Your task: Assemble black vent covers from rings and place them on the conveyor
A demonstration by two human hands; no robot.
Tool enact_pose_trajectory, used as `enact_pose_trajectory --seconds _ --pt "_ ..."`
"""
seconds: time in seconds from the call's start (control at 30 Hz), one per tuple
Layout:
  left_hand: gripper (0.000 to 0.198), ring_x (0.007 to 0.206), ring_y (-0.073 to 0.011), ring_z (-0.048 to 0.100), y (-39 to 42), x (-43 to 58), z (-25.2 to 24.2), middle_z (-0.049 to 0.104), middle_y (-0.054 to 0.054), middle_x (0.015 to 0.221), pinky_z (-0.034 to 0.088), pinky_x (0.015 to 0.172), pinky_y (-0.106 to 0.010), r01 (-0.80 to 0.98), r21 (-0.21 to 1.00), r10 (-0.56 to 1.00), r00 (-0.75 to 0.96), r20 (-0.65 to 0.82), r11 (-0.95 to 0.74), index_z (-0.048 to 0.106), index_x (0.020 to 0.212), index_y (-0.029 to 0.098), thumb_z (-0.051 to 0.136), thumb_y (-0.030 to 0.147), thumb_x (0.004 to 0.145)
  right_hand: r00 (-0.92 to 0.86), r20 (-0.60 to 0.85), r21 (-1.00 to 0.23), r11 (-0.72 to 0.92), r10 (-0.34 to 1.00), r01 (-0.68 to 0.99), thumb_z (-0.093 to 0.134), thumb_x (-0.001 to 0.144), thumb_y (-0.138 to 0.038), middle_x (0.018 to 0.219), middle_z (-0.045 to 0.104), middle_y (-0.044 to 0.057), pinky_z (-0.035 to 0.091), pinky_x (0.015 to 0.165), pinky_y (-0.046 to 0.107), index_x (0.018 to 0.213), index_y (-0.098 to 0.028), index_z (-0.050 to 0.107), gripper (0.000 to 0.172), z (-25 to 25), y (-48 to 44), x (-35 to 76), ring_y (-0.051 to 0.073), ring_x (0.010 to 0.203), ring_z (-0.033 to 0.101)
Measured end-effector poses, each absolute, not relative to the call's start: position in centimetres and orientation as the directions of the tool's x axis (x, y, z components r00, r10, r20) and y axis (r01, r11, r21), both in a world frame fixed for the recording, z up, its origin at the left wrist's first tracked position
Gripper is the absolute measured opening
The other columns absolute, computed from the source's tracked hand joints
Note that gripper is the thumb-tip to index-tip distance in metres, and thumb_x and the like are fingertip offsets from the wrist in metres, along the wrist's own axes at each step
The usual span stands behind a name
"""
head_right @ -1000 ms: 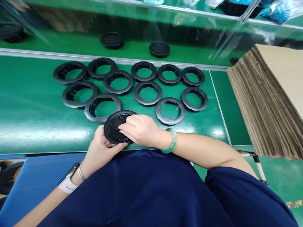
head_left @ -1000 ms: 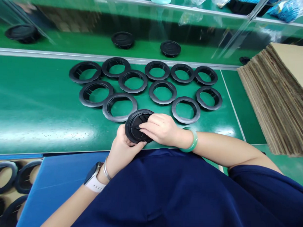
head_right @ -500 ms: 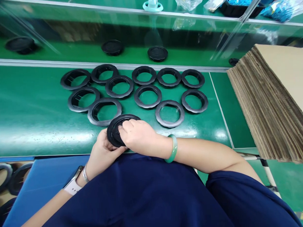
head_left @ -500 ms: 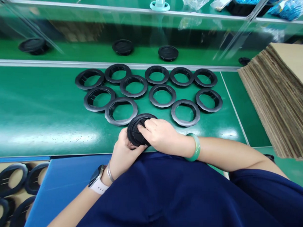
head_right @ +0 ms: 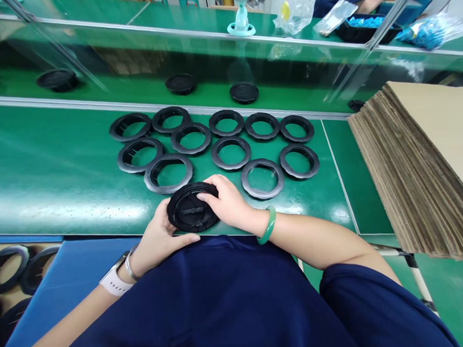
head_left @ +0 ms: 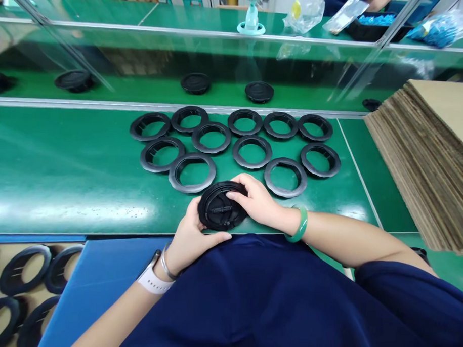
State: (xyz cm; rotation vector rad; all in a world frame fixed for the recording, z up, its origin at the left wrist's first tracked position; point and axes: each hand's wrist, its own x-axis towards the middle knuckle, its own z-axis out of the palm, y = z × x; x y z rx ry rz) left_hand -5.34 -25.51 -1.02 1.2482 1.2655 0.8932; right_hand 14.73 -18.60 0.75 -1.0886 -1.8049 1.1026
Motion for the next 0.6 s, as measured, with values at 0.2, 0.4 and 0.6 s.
enact_pose_trajectory --seconds 0.2,0.4,0.6 --pt "0.05 0.113 -0.0273 0.062 -24.9 -5.2 -0.3 0.063 -0.01 0.121 0.051 0.1 -0.044 0.383 0.922 0.991 0.088 -0.101 0.06 0.049 0.127 0.018 0.062 0.051 0.09 -0.299 0.04 -0.948 0.131 0.953 0.292 0.072 0.087 -0.009 0.084 0.058 -0.003 0.043 0.077 0.031 0.082 -0.019 0.055 0.02 0.8 -18.3 14.4 0.019 0.084 0.057" --pt "0.042 0.104 -0.0251 0.061 -25.0 -4.8 -0.2 0.064 -0.006 0.112 0.049 0.093 -0.039 0.446 0.892 0.995 0.028 -0.099 0.076 0.053 0.12 0.019 0.055 0.053 0.094 -0.505 -0.043 -0.998 -0.009 0.862 0.069 0.084 0.081 -0.015 0.107 0.066 0.001 0.049 0.087 0.033 0.112 -0.017 0.06 0.039 0.9 -18.9 15.4 0.022 0.1 0.062" --pt "0.041 0.109 -0.0262 0.06 -24.8 -4.8 -0.6 0.064 -0.008 0.116 0.049 0.097 -0.041 0.451 0.89 0.997 0.021 -0.078 0.06 0.052 0.121 0.019 0.054 0.051 0.096 -0.391 -0.046 -0.982 0.029 0.919 0.184 0.087 0.075 -0.009 0.095 0.068 -0.002 0.049 0.083 0.034 0.102 -0.018 0.061 0.039 0.5 -19.3 14.6 0.022 0.091 0.064"
